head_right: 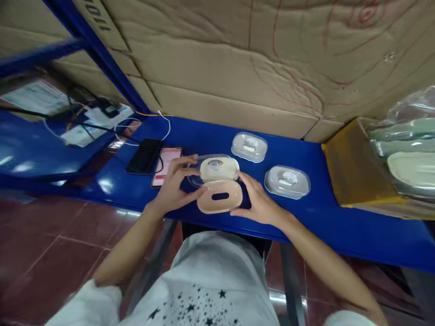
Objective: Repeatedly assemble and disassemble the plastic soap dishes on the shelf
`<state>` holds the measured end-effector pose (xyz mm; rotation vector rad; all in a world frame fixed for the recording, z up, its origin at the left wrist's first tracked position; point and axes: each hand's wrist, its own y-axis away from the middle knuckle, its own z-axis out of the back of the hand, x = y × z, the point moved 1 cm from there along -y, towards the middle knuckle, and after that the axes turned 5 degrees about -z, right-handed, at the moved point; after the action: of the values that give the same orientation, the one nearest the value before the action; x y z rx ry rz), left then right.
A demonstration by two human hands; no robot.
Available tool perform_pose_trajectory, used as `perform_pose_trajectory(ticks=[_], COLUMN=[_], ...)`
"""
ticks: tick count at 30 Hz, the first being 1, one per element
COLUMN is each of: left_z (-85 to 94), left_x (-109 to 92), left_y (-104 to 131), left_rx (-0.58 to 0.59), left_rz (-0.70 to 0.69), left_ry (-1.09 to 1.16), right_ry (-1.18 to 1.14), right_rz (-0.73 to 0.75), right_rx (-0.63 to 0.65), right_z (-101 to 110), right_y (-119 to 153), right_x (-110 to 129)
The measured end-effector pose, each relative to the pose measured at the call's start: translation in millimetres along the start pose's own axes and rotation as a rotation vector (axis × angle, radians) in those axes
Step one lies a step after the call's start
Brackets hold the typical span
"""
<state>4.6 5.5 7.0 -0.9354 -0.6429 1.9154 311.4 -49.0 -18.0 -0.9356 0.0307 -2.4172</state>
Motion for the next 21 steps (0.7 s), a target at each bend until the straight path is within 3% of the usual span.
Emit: perform_pose_trajectory(ticks=[4, 8, 14, 21], left_z=[6.8, 7.5, 1.2, -7.0], left_x=[1, -2, -20, -39], left_y=[-1, 7, 27, 40], left_rx=[-0.107, -0.146, -0.099, -0.029], left_rz=[0.052, 0.085, 0.11, 0.07], left_ry=[-0.037, -0.028, 0.072, 0.211], right_ry=[0.071, 0.188, 0.181, 0.151], right_rz=[0.035, 0.055, 0.022, 0.015], right_rx=[-0.007, 0.04, -0.052, 0.064], right_z=[15, 16, 20, 23], right_y=[-1, -4, -4, 4], right_x=[12, 22, 25, 27])
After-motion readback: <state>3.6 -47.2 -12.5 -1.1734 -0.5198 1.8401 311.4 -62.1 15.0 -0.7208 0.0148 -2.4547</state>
